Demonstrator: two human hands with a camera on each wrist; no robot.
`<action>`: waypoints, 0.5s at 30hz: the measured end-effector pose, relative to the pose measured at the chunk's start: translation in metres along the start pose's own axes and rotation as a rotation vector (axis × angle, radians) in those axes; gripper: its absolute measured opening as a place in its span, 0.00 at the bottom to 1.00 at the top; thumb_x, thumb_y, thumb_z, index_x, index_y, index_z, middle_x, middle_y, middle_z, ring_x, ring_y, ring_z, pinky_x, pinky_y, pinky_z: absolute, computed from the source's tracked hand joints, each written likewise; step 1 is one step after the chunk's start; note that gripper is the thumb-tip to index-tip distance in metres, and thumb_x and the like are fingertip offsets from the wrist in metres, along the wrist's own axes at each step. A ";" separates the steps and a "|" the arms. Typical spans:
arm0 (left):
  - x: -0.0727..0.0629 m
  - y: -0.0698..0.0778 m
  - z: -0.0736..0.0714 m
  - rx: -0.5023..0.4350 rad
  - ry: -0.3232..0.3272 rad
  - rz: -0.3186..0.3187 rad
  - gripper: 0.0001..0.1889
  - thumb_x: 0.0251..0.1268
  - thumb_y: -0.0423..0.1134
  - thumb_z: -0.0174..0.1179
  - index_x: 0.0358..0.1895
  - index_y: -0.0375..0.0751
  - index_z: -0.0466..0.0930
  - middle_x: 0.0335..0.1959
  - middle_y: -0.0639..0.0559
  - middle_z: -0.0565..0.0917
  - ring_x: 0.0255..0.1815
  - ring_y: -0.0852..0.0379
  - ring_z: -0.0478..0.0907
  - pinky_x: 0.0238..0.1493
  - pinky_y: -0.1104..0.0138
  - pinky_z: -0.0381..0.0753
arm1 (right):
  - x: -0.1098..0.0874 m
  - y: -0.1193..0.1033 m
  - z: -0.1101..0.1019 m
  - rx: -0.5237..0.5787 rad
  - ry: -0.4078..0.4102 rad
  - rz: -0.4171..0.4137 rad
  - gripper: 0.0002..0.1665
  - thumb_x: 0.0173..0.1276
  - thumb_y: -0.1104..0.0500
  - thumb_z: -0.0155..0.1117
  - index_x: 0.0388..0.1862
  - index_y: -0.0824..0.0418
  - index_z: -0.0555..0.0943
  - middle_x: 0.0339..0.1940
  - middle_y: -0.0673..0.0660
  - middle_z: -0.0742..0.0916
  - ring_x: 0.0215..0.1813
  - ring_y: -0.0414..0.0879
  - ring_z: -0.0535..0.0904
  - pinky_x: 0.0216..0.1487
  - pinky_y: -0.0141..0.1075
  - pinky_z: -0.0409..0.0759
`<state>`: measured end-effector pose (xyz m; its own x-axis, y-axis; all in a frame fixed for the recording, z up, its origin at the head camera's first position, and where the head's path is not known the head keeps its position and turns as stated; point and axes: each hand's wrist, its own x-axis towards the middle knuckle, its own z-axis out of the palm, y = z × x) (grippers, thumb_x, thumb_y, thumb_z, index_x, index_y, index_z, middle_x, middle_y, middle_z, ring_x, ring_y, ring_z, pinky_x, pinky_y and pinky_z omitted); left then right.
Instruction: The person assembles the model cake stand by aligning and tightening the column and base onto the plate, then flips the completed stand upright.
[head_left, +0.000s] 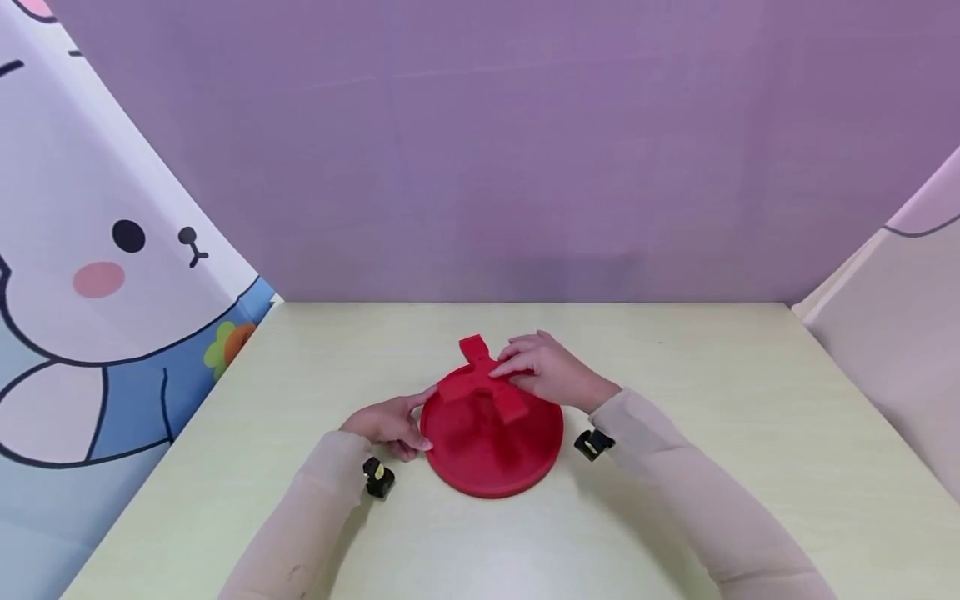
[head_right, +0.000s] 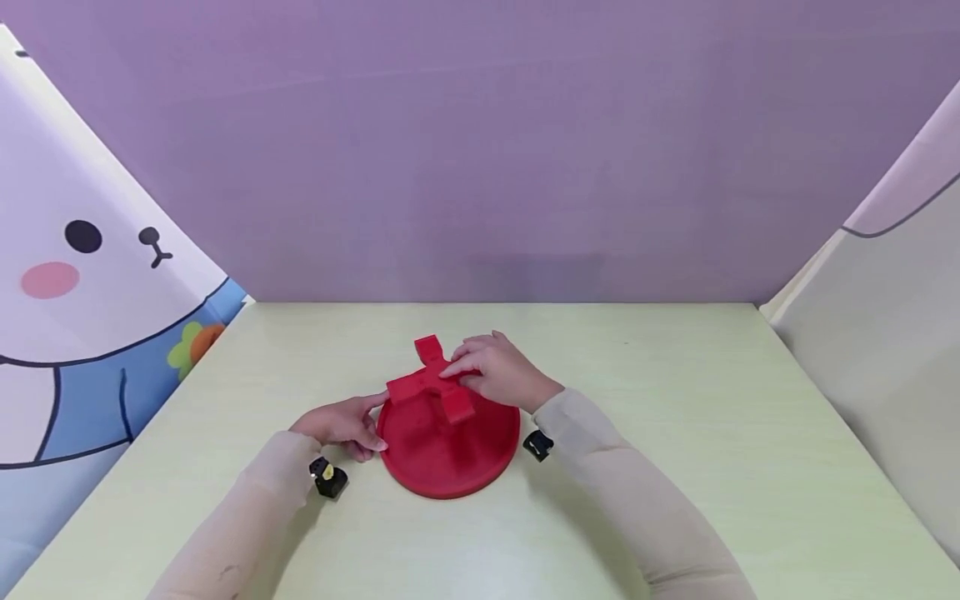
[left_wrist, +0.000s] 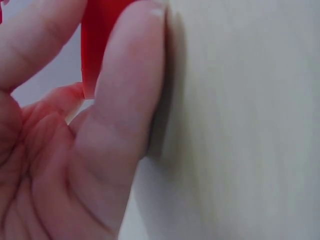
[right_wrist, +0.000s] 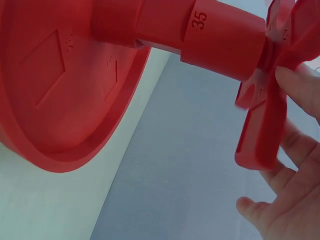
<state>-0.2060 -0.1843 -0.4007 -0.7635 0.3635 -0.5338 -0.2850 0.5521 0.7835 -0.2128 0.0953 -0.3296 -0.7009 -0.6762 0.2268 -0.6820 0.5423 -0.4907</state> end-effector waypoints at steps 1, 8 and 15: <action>0.001 0.000 0.000 0.000 -0.003 0.002 0.49 0.57 0.27 0.65 0.77 0.51 0.45 0.19 0.47 0.76 0.16 0.58 0.70 0.24 0.71 0.76 | -0.001 -0.001 0.001 -0.009 0.006 0.009 0.17 0.60 0.69 0.68 0.48 0.59 0.86 0.50 0.59 0.83 0.60 0.56 0.73 0.69 0.61 0.51; 0.001 -0.001 0.001 0.017 0.003 0.007 0.49 0.57 0.26 0.65 0.78 0.49 0.43 0.21 0.46 0.79 0.17 0.57 0.71 0.26 0.70 0.78 | -0.005 -0.004 0.005 -0.051 0.021 0.031 0.19 0.58 0.65 0.71 0.51 0.58 0.85 0.49 0.56 0.84 0.52 0.51 0.78 0.63 0.54 0.69; 0.002 0.002 0.000 0.012 -0.007 -0.001 0.49 0.57 0.28 0.66 0.77 0.51 0.45 0.19 0.47 0.76 0.17 0.58 0.70 0.25 0.71 0.76 | -0.011 -0.007 0.010 -0.094 0.072 0.030 0.18 0.59 0.65 0.70 0.50 0.59 0.85 0.45 0.54 0.83 0.44 0.46 0.79 0.39 0.33 0.80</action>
<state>-0.2077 -0.1824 -0.4007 -0.7590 0.3684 -0.5368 -0.2789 0.5611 0.7793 -0.1980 0.0935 -0.3372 -0.7324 -0.6233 0.2741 -0.6744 0.6088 -0.4177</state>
